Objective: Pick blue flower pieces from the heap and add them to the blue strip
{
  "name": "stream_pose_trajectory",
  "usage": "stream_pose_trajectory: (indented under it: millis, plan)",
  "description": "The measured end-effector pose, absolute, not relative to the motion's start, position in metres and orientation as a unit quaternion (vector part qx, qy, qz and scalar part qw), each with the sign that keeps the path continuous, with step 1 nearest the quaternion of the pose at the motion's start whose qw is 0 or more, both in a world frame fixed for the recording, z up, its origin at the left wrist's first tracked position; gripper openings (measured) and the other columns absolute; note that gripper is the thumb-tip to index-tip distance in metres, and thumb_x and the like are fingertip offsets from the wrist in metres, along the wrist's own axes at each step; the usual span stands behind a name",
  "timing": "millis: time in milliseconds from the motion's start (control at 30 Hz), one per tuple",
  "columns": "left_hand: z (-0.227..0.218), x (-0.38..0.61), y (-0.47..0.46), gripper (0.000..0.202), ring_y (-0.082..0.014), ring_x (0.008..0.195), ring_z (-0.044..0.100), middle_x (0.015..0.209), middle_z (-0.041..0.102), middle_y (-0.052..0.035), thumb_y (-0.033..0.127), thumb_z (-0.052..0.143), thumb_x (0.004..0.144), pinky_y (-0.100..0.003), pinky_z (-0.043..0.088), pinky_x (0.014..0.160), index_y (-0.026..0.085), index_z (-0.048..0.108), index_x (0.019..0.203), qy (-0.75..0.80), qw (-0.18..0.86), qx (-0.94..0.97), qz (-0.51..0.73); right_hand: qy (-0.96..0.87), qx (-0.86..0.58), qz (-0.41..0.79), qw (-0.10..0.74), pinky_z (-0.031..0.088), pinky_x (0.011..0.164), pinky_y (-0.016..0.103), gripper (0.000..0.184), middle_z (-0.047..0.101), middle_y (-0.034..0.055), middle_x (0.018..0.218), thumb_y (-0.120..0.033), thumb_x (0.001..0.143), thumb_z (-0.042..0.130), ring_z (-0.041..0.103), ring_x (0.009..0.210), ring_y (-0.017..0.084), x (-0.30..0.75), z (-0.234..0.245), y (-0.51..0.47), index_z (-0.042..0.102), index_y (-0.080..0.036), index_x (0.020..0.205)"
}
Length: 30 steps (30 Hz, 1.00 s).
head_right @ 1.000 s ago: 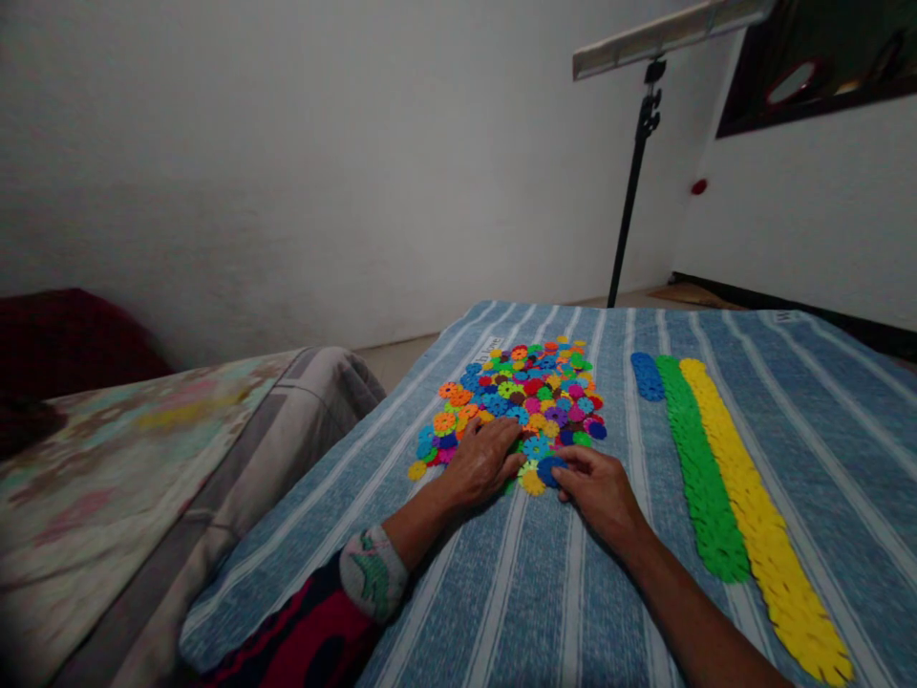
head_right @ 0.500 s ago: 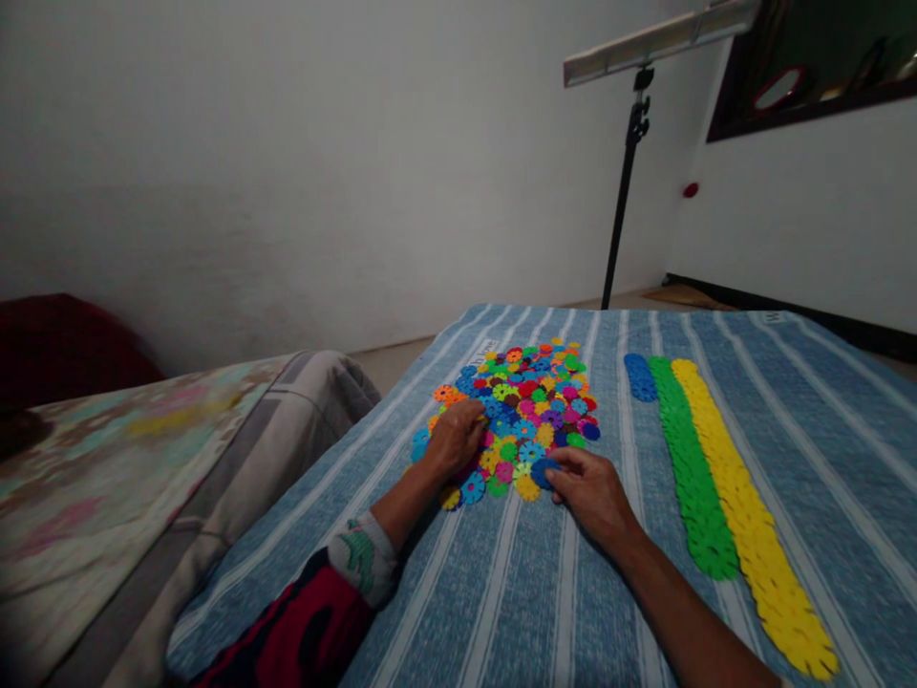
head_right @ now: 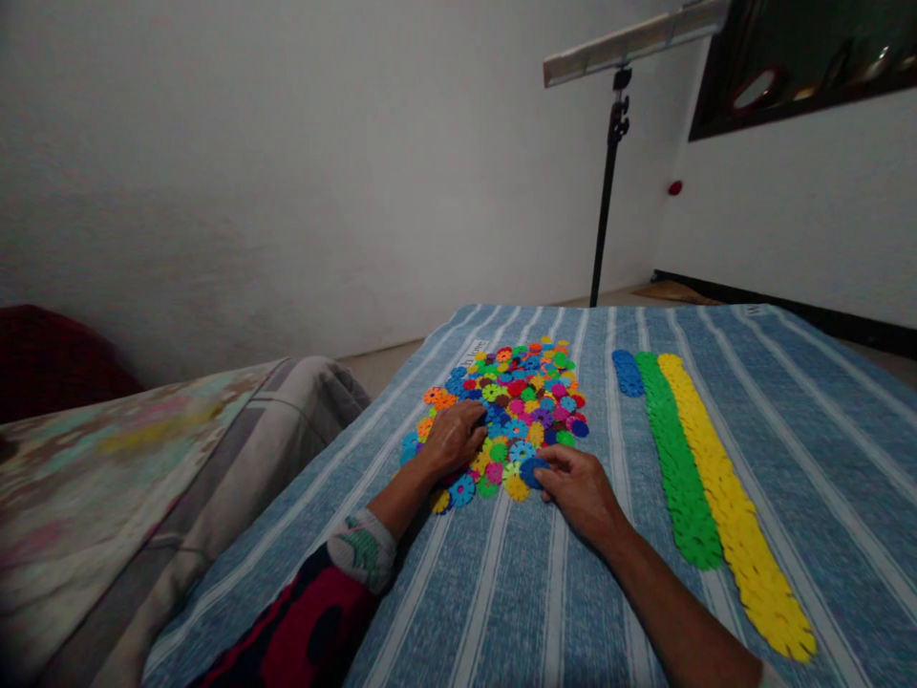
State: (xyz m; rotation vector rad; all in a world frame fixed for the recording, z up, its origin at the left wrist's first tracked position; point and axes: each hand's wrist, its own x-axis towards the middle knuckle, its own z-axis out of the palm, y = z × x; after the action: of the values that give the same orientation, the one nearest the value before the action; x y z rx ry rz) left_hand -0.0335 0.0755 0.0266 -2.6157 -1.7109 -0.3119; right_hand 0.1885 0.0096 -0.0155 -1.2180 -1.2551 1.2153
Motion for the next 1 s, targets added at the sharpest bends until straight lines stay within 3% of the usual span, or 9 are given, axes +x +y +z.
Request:
stream_pose_trajectory:
  millis: [400, 700, 833, 1000]
  plan:
    - [0.030, -0.026, 0.069, 0.013, -0.0244, 0.106, 0.059, 0.106, 0.067, -0.0079, 0.031, 0.056, 0.087, -0.036, 0.043, 0.089, 0.020, 0.061, 0.092, -0.560, 0.007, -0.822, -0.105, -0.525, -0.504, 0.492, 0.478, 0.045, 0.049, 0.026, 0.025, 0.066, -0.0009, 0.062, -0.035, 0.064, 0.070, 0.058, 0.051, 0.012, 0.189, -0.017, 0.010, 0.074, -0.018, 0.081]
    - [0.024, -0.021, 0.071, 0.026, -0.0270, 0.110, 0.059, 0.109, 0.067, -0.0127, 0.028, 0.040, 0.098, -0.044, 0.038, 0.098, 0.017, 0.064, 0.097, -0.560, 0.048, -0.825, -0.064, -0.524, -0.502, 0.491, 0.482, 0.046, 0.048, 0.026, 0.025, 0.064, -0.0014, 0.060, -0.036, 0.063, 0.071, 0.057, 0.050, 0.012, 0.189, -0.019, 0.010, 0.074, -0.018, 0.080]
    - [0.020, -0.021, 0.074, 0.032, -0.0276, 0.105, 0.060, 0.105, 0.068, -0.0150, 0.024, 0.034, 0.099, -0.047, 0.035, 0.101, 0.015, 0.064, 0.099, -0.569, 0.071, -0.817, -0.059, -0.526, -0.503, 0.489, 0.481, 0.047, 0.049, 0.026, 0.025, 0.064, -0.0018, 0.060, -0.036, 0.064, 0.070, 0.057, 0.051, 0.012, 0.189, -0.017, 0.010, 0.074, -0.018, 0.080]
    - [0.017, -0.025, 0.079, 0.027, -0.0275, 0.095, 0.061, 0.095, 0.067, -0.0160, 0.013, 0.038, 0.092, -0.043, 0.041, 0.091, 0.013, 0.065, 0.095, -0.584, 0.087, -0.805, -0.062, -0.522, -0.506, 0.488, 0.483, 0.046, 0.048, 0.026, 0.024, 0.065, -0.0013, 0.061, -0.036, 0.063, 0.070, 0.057, 0.050, 0.012, 0.188, -0.016, 0.009, 0.073, -0.019, 0.080]
